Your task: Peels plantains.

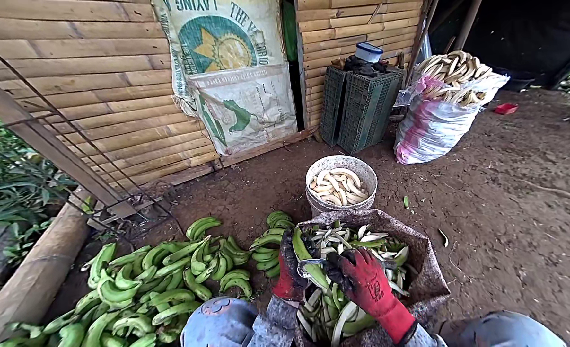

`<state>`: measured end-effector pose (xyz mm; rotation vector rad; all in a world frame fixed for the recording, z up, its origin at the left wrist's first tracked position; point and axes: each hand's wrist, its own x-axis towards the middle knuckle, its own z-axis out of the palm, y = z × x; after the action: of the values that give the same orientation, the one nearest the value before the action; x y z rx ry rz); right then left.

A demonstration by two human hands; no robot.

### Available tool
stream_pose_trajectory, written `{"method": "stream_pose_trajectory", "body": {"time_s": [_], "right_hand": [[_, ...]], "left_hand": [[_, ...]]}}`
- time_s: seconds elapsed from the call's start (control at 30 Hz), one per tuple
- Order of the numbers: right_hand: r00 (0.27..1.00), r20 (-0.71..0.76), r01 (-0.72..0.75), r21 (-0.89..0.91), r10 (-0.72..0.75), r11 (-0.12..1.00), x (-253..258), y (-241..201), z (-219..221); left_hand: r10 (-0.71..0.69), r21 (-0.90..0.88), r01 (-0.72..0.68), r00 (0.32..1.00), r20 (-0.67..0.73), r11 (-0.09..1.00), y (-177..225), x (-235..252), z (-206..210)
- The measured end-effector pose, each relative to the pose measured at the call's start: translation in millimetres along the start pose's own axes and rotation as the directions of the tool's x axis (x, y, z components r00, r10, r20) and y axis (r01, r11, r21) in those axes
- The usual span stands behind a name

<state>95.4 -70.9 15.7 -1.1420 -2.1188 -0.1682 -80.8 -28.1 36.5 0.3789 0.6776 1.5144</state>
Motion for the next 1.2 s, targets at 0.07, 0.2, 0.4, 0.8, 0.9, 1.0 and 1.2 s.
{"method": "stream_pose_trajectory", "body": {"time_s": [0.07,0.2,0.4,0.8,0.9,1.0,1.2], "right_hand": [[0.991,0.089,-0.105,0.056,0.1,0.993,6,-3,1],[0.937,0.194,-0.321,0.156,0.289,0.934,9,2,10],[0.645,0.419,-0.733,0.103,0.639,0.672,25,49,13],[0.983,0.155,0.05,0.266,-0.094,0.963,-5,28,-1],[0.984,0.088,-0.168,0.174,0.154,0.97,4,20,8],[0.864,0.137,-0.5,0.132,0.484,0.856,15,29,11],[0.793,0.152,-0.609,0.145,0.59,0.78,19,46,-26]], "left_hand": [[0.164,0.403,-0.155,0.986,0.013,0.902,-8,-8,-2],[0.195,0.766,-0.198,0.976,0.097,0.611,-8,-5,-5],[-0.007,0.868,-0.067,0.997,0.081,0.491,-9,-35,10],[-0.18,0.054,0.174,0.894,0.409,0.983,-4,11,-18],[-0.059,0.286,-0.03,0.954,0.295,0.958,-7,0,-14],[-0.156,0.326,0.071,0.957,0.244,0.943,-12,-6,-16],[0.052,0.516,0.009,0.993,-0.104,0.856,-10,9,10]]}}
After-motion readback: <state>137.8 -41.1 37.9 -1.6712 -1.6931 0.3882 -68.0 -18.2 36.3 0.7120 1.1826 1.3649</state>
